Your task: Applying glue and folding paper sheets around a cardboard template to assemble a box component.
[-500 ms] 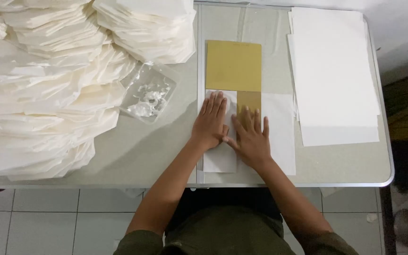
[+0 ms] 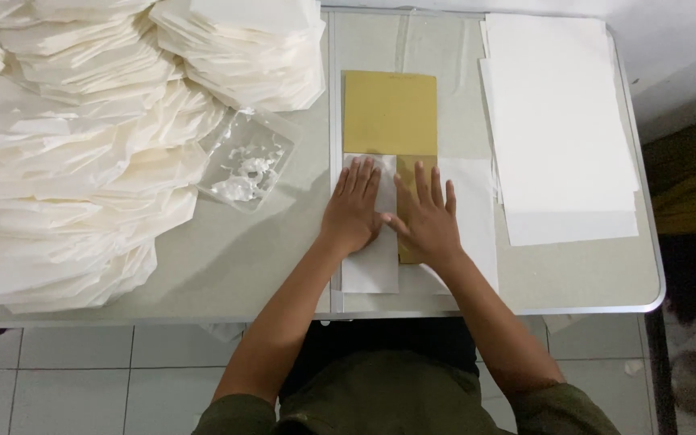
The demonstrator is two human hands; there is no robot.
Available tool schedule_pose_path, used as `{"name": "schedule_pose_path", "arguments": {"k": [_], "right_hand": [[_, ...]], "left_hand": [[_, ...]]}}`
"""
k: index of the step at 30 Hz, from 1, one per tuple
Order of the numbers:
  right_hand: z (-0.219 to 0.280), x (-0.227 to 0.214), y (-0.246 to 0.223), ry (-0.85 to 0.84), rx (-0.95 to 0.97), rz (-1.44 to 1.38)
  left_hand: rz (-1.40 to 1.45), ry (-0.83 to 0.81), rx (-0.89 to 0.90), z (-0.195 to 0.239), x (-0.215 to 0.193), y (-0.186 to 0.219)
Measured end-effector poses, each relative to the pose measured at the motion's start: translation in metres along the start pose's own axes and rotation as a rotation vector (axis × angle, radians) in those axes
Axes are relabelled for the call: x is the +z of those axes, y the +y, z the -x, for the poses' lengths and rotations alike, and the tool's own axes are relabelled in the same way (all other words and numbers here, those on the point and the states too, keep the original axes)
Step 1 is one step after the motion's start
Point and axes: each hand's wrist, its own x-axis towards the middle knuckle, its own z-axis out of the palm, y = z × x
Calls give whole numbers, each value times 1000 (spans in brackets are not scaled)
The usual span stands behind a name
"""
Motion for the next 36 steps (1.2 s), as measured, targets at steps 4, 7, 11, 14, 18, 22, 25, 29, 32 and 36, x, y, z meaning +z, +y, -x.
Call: {"name": "schedule_pose_path", "arguments": {"k": [4, 7, 11, 14, 18, 22, 25, 29, 32, 36], "right_hand": [[17, -6, -12, -78, 20, -29], [3, -1, -11, -84, 36, -10], [-34, 1, -10, -8, 47, -31], [-46, 2, -9, 10, 63, -34], [-31, -12, -13, 9, 58, -60], [4, -4, -11, 14, -1, -18], [21, -11, -19, -66, 21, -69], [11, -3, -16, -100, 46, -65], [-11, 9, -12, -34, 30, -54], [-34, 12, -7, 55, 29, -117]], "left_hand": [[34, 0, -25, -3, 1, -1], [11, 19, 5, -3, 8, -2], [-12, 97, 1, -1, 5, 0], [9, 103, 5, -1, 4, 1], [9, 83, 13, -1, 3, -1], [-55, 33, 16, -2, 6, -3], [25, 24, -7, -5, 9, -4], [-3, 27, 9, -4, 9, -2], [0, 33, -4, -2, 8, -1], [-5, 44, -22, -3, 5, 1]]}}
